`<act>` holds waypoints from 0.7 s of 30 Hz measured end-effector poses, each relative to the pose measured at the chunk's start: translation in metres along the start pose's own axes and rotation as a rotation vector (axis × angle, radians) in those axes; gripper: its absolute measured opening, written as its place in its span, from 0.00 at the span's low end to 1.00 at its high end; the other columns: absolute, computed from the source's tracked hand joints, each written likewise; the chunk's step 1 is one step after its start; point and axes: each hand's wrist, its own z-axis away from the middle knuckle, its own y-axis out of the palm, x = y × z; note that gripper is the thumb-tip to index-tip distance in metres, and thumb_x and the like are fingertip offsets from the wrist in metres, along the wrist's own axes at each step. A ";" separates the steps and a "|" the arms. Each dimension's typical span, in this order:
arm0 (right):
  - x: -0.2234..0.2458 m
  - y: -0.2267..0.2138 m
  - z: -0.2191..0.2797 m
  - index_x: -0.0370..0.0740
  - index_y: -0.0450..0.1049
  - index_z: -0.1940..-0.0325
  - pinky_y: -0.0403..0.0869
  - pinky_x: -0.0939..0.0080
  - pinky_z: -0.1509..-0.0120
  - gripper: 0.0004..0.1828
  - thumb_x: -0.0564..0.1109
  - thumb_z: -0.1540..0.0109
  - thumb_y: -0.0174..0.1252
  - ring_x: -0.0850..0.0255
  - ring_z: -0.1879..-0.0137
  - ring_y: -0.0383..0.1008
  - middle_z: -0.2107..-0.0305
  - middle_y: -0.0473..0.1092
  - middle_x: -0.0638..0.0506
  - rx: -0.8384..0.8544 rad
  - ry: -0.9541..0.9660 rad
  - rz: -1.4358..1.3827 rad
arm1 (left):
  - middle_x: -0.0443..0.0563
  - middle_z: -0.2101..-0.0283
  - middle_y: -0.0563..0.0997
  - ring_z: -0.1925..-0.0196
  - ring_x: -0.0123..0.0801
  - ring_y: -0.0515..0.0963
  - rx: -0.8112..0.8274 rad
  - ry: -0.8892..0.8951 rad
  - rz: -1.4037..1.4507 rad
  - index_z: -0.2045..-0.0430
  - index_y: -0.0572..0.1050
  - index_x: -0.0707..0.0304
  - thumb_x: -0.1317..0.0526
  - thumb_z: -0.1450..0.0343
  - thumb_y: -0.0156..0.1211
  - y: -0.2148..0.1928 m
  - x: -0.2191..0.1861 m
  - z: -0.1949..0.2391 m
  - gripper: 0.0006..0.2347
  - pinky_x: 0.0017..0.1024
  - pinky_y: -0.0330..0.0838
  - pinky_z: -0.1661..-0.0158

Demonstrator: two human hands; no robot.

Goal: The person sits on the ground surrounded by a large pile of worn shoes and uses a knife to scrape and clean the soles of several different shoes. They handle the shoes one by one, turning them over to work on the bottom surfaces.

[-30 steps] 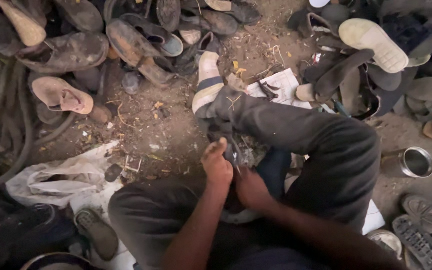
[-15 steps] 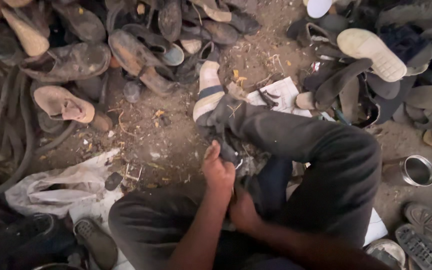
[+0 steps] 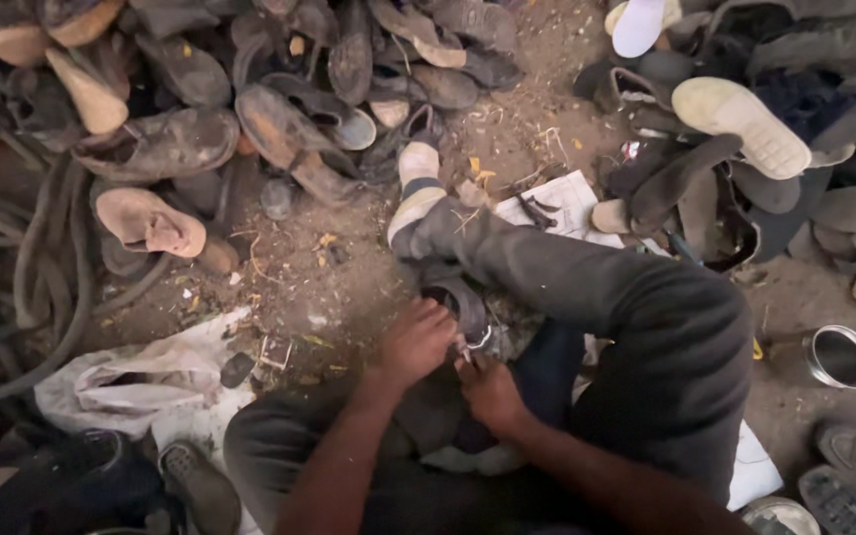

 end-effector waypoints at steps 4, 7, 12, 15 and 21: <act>-0.009 -0.032 -0.020 0.36 0.76 0.57 0.73 0.43 0.63 0.14 0.50 0.33 0.54 0.37 0.64 0.77 0.70 0.74 0.35 0.048 -0.230 0.096 | 0.56 0.66 0.76 0.57 0.52 0.78 0.093 -0.161 0.090 0.74 0.76 0.60 0.63 0.38 0.64 0.032 -0.003 0.009 0.05 0.47 0.73 0.56; -0.015 -0.032 -0.056 0.39 0.76 0.50 0.75 0.45 0.52 0.18 0.55 0.33 0.53 0.40 0.60 0.82 0.69 0.77 0.35 0.288 0.072 0.094 | 0.59 0.67 0.75 0.60 0.56 0.77 -0.059 -0.373 0.175 0.75 0.72 0.63 0.62 0.32 0.63 0.052 0.014 0.020 0.06 0.48 0.72 0.60; -0.003 -0.007 -0.112 0.38 0.78 0.52 0.74 0.40 0.55 0.19 0.54 0.34 0.55 0.35 0.57 0.77 0.66 0.75 0.33 0.127 -0.243 0.027 | 0.64 0.73 0.74 0.69 0.59 0.75 -0.265 -0.781 0.274 0.80 0.71 0.69 0.57 0.30 0.67 0.075 0.055 0.025 0.15 0.48 0.68 0.68; 0.002 0.014 -0.101 0.38 0.78 0.55 0.74 0.38 0.54 0.18 0.55 0.32 0.54 0.33 0.58 0.75 0.67 0.75 0.32 0.074 -0.195 0.173 | 0.65 0.75 0.71 0.73 0.55 0.72 -0.371 -0.840 0.333 0.81 0.70 0.71 0.56 0.32 0.68 0.080 0.062 0.033 0.16 0.45 0.67 0.70; -0.015 0.035 -0.061 0.38 0.77 0.55 0.75 0.38 0.59 0.13 0.46 0.34 0.49 0.34 0.62 0.76 0.64 0.74 0.29 0.045 -0.532 0.425 | 0.62 0.79 0.64 0.77 0.41 0.61 -0.547 -0.930 0.470 0.80 0.68 0.71 0.57 0.31 0.69 0.083 0.059 0.039 0.17 0.39 0.63 0.73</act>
